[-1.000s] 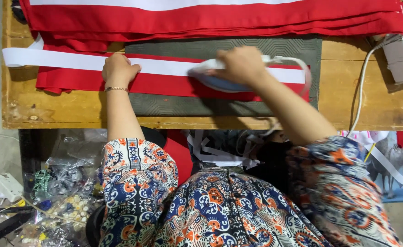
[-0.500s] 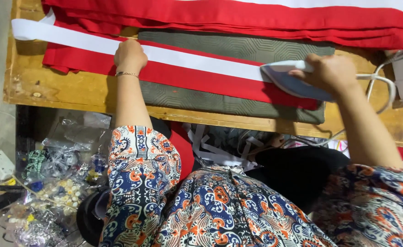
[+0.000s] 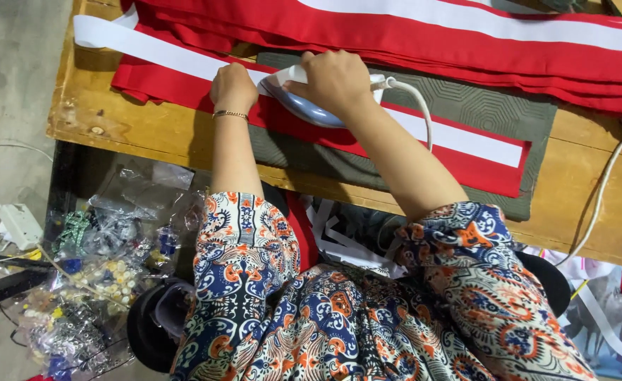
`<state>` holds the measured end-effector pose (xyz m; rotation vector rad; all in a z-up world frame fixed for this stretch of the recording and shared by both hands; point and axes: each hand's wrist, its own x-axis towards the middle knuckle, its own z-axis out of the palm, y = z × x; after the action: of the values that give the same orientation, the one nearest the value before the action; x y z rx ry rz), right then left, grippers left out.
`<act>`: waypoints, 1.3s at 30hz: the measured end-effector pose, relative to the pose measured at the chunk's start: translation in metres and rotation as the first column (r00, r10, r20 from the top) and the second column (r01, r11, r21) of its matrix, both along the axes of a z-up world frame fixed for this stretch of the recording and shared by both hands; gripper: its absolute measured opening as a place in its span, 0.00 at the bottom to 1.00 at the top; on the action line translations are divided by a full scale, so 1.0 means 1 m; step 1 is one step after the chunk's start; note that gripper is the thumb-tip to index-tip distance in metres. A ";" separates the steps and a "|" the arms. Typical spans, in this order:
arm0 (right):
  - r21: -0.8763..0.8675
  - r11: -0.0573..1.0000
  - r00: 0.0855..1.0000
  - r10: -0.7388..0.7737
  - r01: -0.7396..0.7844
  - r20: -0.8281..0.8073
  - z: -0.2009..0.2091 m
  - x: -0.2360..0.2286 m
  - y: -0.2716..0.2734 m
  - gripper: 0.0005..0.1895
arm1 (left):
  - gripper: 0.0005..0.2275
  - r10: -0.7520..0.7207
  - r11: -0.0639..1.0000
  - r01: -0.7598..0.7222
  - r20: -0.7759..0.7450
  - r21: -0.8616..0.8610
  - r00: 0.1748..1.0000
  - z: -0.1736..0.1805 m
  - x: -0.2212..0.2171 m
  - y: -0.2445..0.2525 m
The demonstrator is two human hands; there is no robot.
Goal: The person irons a red and white striped fabric strip on a wooden table using a handheld iron. They repeatedly smooth the fabric, adjust its position, and iron different sections before folding the strip at the end.
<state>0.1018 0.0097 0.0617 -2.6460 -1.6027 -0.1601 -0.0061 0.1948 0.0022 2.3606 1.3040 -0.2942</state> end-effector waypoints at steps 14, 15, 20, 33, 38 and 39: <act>-0.170 0.985 0.994 -0.006 0.025 0.112 0.018 0.023 -0.113 0.35 | 0.11 -0.023 0.998 0.022 -0.015 -0.057 1.000 0.011 0.003 -0.014; -0.196 0.980 0.996 -0.028 0.045 0.086 0.017 0.021 -0.110 0.35 | 0.10 -0.035 0.998 0.032 -0.036 -0.063 0.999 0.009 0.004 -0.015; -0.114 0.993 0.997 -0.052 0.044 -0.063 0.016 0.007 -0.050 0.34 | 0.11 -0.024 0.999 0.021 -0.057 -0.049 0.998 0.005 0.004 -0.004; -0.218 0.962 0.984 -0.173 0.162 -0.030 0.012 0.042 -0.193 0.35 | 0.15 -0.096 0.994 0.098 -0.034 0.047 0.995 -0.006 0.007 -0.004; -0.335 0.908 0.960 -0.187 0.250 0.210 0.009 0.093 -0.367 0.32 | 0.17 -0.096 0.992 0.100 -0.060 0.072 0.994 -0.005 0.009 -0.010; -0.386 0.873 0.947 -0.219 0.297 0.235 0.007 0.104 -0.399 0.33 | 0.18 -0.100 0.991 0.106 -0.065 0.085 0.993 -0.005 0.010 -0.009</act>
<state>0.2063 -0.3893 0.0691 -3.2668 -1.4542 -0.0778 0.0040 0.1858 -0.0029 2.5166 1.2482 -0.3488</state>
